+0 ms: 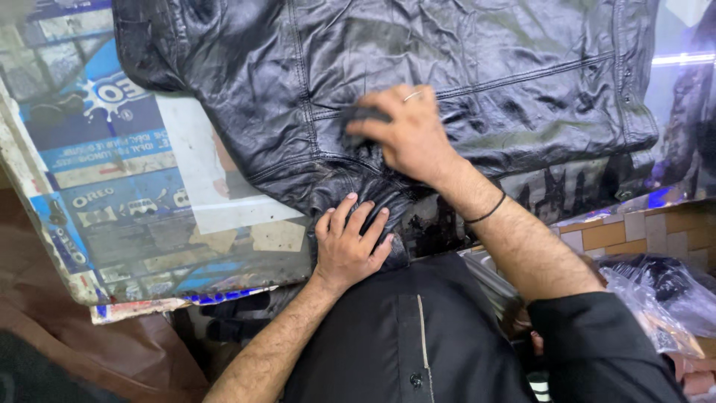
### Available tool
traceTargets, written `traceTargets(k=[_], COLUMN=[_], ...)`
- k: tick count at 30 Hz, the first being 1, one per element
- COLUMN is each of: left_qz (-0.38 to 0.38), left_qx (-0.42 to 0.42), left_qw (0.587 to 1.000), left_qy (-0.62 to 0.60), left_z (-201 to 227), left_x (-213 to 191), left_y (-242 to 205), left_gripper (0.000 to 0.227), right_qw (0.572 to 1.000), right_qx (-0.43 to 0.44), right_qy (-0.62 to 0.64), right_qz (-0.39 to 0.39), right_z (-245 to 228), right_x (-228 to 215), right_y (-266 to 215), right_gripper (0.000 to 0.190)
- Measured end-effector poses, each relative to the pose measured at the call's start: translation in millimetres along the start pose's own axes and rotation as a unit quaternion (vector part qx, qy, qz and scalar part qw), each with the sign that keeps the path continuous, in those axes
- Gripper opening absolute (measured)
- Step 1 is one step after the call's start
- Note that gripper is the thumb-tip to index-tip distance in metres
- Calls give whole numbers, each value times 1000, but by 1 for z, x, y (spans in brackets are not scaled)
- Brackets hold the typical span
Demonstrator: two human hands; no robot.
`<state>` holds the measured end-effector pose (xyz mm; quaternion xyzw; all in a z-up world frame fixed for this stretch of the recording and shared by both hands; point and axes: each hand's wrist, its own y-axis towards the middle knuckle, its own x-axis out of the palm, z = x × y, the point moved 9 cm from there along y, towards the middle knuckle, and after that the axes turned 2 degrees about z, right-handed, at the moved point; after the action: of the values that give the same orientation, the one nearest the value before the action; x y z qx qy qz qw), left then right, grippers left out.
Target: The person wipes a black leather jacket laid flat on a table using a dark cloth. They repeatedly dip the cloth into a small container of liquid and wipe different sections of the jacket, including the front, sleeves, and back, while occasionally adjusting the jacket's position.
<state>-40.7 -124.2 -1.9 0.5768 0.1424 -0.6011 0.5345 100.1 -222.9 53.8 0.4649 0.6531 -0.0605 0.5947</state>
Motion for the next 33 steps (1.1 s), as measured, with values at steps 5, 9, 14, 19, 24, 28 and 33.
traceTargets(k=[5, 9, 14, 19, 24, 28, 33], left_qz=[-11, -8, -13, -17, -22, -14, -18], left_qx=[-11, -9, -11, -2, 0, -3, -16], left_qw=[1000, 999, 999, 1000, 1000, 1000, 999], left_qy=[-13, -32, -27, -9, 9, 15, 23], left_z=[-4, -3, -2, 2, 2, 2, 1], left_x=[-3, -1, -2, 1, 4, 6, 10], left_y=[-2, 4, 3, 5, 4, 2, -1], left_gripper=[39, 37, 37, 33, 31, 30, 30], right_qw=[990, 992, 892, 916, 962, 869, 888], right_qx=[123, 123, 359, 331, 206, 381, 374], right_qy=[-20, -26, -222, -95, -108, -238, -113], right_qz=[59, 24, 161, 204, 147, 209, 244], right_z=[-26, -34, 52, 15, 4, 95, 63], right_x=[-24, -38, -106, -79, -80, -143, -113], right_y=[-40, -121, -211, -183, -171, -231, -219], right_gripper=[39, 37, 34, 30, 29, 34, 31])
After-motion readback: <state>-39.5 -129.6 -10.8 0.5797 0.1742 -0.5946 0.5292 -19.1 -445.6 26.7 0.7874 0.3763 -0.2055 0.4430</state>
